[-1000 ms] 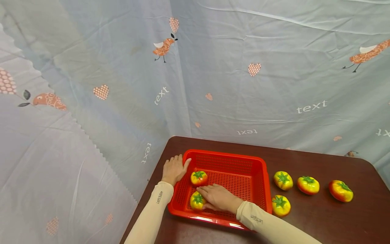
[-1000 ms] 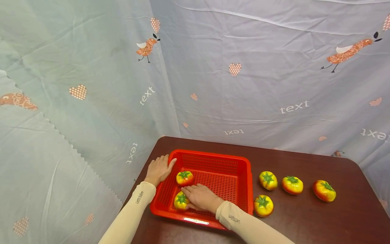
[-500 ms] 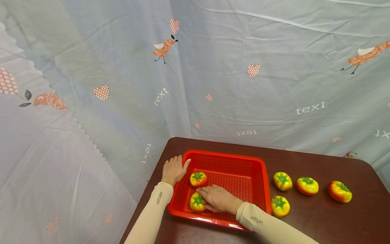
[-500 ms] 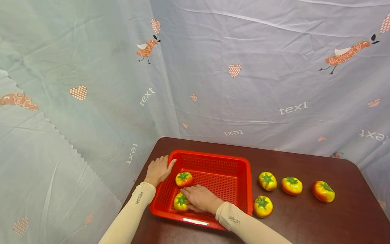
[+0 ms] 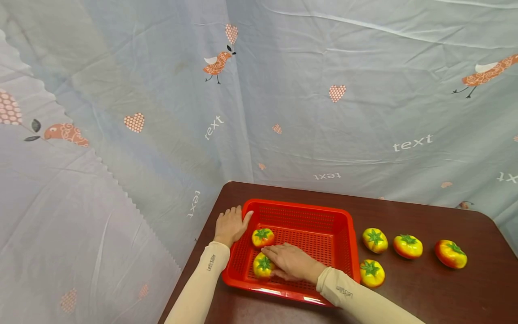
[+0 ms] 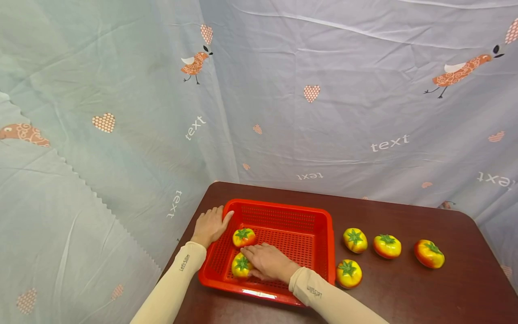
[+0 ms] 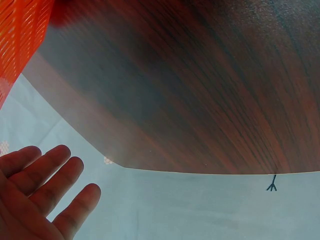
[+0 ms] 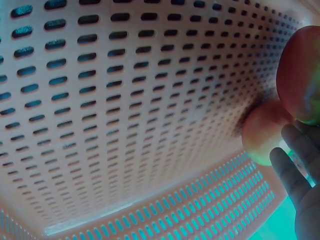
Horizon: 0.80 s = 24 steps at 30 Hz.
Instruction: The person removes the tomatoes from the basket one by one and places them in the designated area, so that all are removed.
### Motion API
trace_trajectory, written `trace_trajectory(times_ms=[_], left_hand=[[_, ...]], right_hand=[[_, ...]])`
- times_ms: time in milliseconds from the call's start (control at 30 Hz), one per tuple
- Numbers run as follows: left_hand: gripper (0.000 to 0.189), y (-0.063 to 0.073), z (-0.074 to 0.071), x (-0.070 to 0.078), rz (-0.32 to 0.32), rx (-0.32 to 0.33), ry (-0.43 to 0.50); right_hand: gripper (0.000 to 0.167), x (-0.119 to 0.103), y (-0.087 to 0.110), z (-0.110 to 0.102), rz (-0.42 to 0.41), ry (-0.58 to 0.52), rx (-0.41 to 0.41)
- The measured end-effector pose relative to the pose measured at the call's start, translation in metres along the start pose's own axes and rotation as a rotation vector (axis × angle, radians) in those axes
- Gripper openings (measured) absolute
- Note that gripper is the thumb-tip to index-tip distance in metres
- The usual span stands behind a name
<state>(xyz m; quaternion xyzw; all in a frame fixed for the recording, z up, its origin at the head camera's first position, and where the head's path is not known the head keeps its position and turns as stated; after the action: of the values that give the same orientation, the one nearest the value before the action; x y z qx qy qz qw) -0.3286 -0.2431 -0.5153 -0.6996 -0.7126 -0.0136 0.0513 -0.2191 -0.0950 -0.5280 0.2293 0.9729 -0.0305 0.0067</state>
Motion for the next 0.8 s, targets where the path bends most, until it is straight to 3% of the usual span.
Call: trace_trajectory(times_ms=[367,800], left_hand=[[0.071,0.0,-0.001,0.001,0.0,-0.006,0.011],[0.071,0.0,0.0,0.001,0.004,-0.004,0.025]], right_hand=[[0.068,0.037,0.02,-0.056,0.097,-0.109,0.159],[0.072,0.085,0.068,-0.088,0.224,-0.141,0.292]])
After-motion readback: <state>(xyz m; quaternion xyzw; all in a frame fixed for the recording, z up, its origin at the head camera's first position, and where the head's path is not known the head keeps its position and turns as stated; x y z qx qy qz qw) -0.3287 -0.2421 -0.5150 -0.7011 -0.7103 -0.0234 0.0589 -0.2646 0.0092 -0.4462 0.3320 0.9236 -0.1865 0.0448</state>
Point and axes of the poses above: each hand's wrist, its own y-axis away from the middle knuckle, its own z-axis out of the palm, x = y × z, the point moved 10 cm from there along -y, towards the middle knuckle, and after that the axes turned 1 degree about x, right-handed, at the moved point
